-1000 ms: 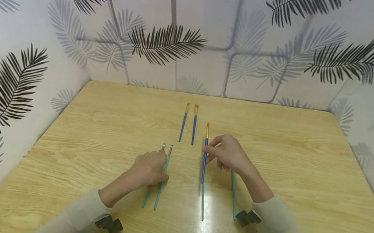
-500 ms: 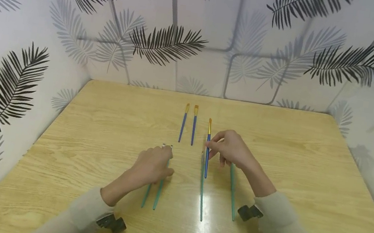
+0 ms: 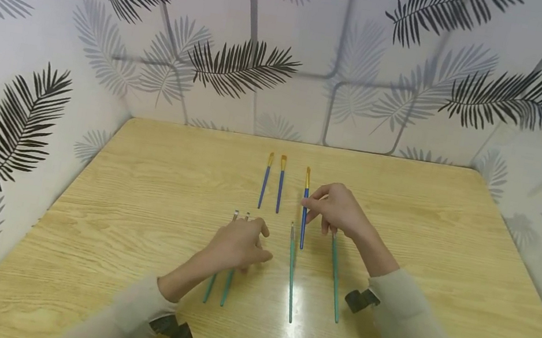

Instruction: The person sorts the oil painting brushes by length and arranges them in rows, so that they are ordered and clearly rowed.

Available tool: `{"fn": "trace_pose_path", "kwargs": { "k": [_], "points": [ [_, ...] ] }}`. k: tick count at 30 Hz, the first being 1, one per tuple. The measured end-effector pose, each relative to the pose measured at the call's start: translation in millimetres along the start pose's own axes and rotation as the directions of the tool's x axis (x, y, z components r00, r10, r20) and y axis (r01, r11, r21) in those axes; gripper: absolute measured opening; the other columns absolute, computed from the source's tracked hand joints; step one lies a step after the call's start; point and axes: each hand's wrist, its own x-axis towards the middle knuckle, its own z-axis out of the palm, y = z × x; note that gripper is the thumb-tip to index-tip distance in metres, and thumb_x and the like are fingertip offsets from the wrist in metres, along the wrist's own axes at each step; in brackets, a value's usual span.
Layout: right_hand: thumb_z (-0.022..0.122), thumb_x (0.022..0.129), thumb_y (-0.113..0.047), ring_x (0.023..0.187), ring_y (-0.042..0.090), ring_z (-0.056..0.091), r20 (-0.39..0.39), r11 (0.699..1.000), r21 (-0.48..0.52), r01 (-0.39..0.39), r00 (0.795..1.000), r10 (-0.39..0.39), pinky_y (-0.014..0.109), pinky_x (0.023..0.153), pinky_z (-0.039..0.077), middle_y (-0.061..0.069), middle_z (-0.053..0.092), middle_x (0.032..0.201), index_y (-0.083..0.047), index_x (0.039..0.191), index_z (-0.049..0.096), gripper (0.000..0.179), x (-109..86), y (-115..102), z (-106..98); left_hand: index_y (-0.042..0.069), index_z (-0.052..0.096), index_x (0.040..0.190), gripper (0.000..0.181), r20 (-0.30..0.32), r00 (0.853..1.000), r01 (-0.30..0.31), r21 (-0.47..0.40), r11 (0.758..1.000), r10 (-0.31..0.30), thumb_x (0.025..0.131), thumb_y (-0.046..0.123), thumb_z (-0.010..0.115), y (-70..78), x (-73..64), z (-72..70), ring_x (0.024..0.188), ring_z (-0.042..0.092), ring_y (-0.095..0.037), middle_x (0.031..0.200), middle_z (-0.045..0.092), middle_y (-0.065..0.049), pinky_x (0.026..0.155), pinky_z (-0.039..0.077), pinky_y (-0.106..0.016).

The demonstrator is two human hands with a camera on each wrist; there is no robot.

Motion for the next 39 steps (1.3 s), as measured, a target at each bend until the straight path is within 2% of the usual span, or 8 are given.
{"fn": "trace_pose_path", "kwargs": {
  "k": [4, 7, 16, 19, 22, 29, 36, 39],
  "points": [
    [0.068, 0.102, -0.021, 0.038, 0.015, 0.053, -0.007, 1.000, 0.009, 0.006, 1.000, -0.006, 0.021, 0.036, 0.037, 0.021, 0.077, 0.085, 0.007, 0.113, 0.066, 0.030, 4.2, 1.0, -2.3, -0.005, 0.059, 0.133, 0.049, 0.033, 0.999, 0.014, -0.027, 1.000, -0.013, 0.094, 0.020, 0.076, 3.6, 0.0, 3.0, 0.048, 0.067, -0.016, 0.074, 0.075, 0.000, 0.045, 0.044, -0.022],
    [0.069, 0.101, -0.020, 0.038, 0.014, 0.053, -0.017, 1.000, 0.014, -0.002, 1.000, 0.003, 0.021, 0.037, 0.037, 0.022, 0.077, 0.085, 0.007, 0.112, 0.067, 0.030, 8.3, 1.7, -3.1, -0.006, 0.059, 0.132, 0.051, 0.032, 0.999, 0.014, -0.043, 0.999, -0.013, 0.092, 0.020, 0.076, 4.9, 0.0, 6.2, 0.046, 0.066, -0.015, 0.072, 0.074, 0.000, 0.043, 0.044, -0.022],
    [0.071, 0.100, -0.020, 0.037, 0.013, 0.052, -0.044, 1.000, 0.015, 0.006, 0.999, -0.005, 0.023, 0.037, 0.040, 0.026, 0.076, 0.087, 0.007, 0.110, 0.069, 0.029, 15.6, 4.7, -2.6, -0.005, 0.065, 0.125, 0.051, 0.010, 1.000, 0.018, 0.048, 0.999, -0.019, 0.089, 0.028, 0.079, 11.3, 4.7, 21.3, 0.042, 0.062, -0.011, 0.057, 0.064, 0.007, 0.044, 0.044, -0.024],
    [0.071, 0.100, -0.019, 0.037, 0.013, 0.053, -0.048, 1.000, 0.018, 0.001, 0.999, 0.000, 0.022, 0.036, 0.039, 0.026, 0.076, 0.087, 0.007, 0.110, 0.070, 0.028, 17.1, 4.3, -2.7, -0.002, 0.070, 0.105, 0.036, 0.012, 1.000, -0.002, 0.069, 0.998, 0.001, 0.088, 0.028, 0.080, 13.4, 7.8, 25.0, 0.039, 0.058, -0.010, 0.049, 0.060, 0.005, 0.041, 0.037, -0.021],
    [0.071, 0.100, -0.018, 0.037, 0.014, 0.054, -0.056, 1.000, 0.027, -0.003, 0.998, 0.005, 0.021, 0.036, 0.038, 0.027, 0.076, 0.087, 0.007, 0.109, 0.071, 0.026, 18.8, 4.4, -3.2, 0.005, 0.066, 0.084, 0.028, 0.011, 1.000, -0.012, 0.067, 0.998, 0.012, 0.087, 0.027, 0.082, 16.3, 10.2, 28.0, 0.038, 0.056, -0.009, 0.046, 0.057, 0.004, 0.039, 0.032, -0.019],
    [0.071, 0.100, -0.021, 0.039, 0.017, 0.056, -0.077, 1.000, 0.004, -0.009, 0.997, 0.009, 0.025, 0.037, 0.042, 0.025, 0.076, 0.086, 0.004, 0.104, 0.074, 0.025, 26.1, 7.1, -4.2, 0.012, 0.060, 0.061, 0.040, 0.032, 0.999, 0.001, 0.113, 0.994, -0.004, 0.086, 0.031, 0.085, 29.3, 13.6, 36.1, 0.037, 0.056, -0.008, 0.043, 0.056, 0.004, 0.039, 0.033, -0.018],
    [0.070, 0.100, -0.020, 0.038, 0.012, 0.054, -0.104, 1.000, -0.016, -0.007, 0.995, 0.005, 0.025, 0.038, 0.043, 0.024, 0.076, 0.085, 0.005, 0.105, 0.073, 0.025, 33.7, 10.9, -4.3, 0.002, 0.063, 0.090, 0.034, 0.017, 1.000, 0.007, 0.133, 0.991, -0.010, 0.086, 0.027, 0.086, 34.0, 20.7, 45.1, 0.038, 0.056, -0.009, 0.049, 0.057, 0.001, 0.041, 0.041, -0.021],
    [0.070, 0.100, -0.020, 0.038, 0.011, 0.054, -0.111, 1.000, -0.004, -0.009, 0.994, 0.009, 0.024, 0.038, 0.043, 0.024, 0.076, 0.085, 0.005, 0.105, 0.074, 0.026, 36.3, 11.5, -3.1, 0.002, 0.062, 0.090, 0.033, 0.005, 1.000, 0.008, 0.148, 0.989, -0.009, 0.085, 0.025, 0.086, 33.9, 21.6, 46.0, 0.039, 0.056, -0.010, 0.055, 0.058, -0.001, 0.041, 0.043, -0.022]
  ]
}}
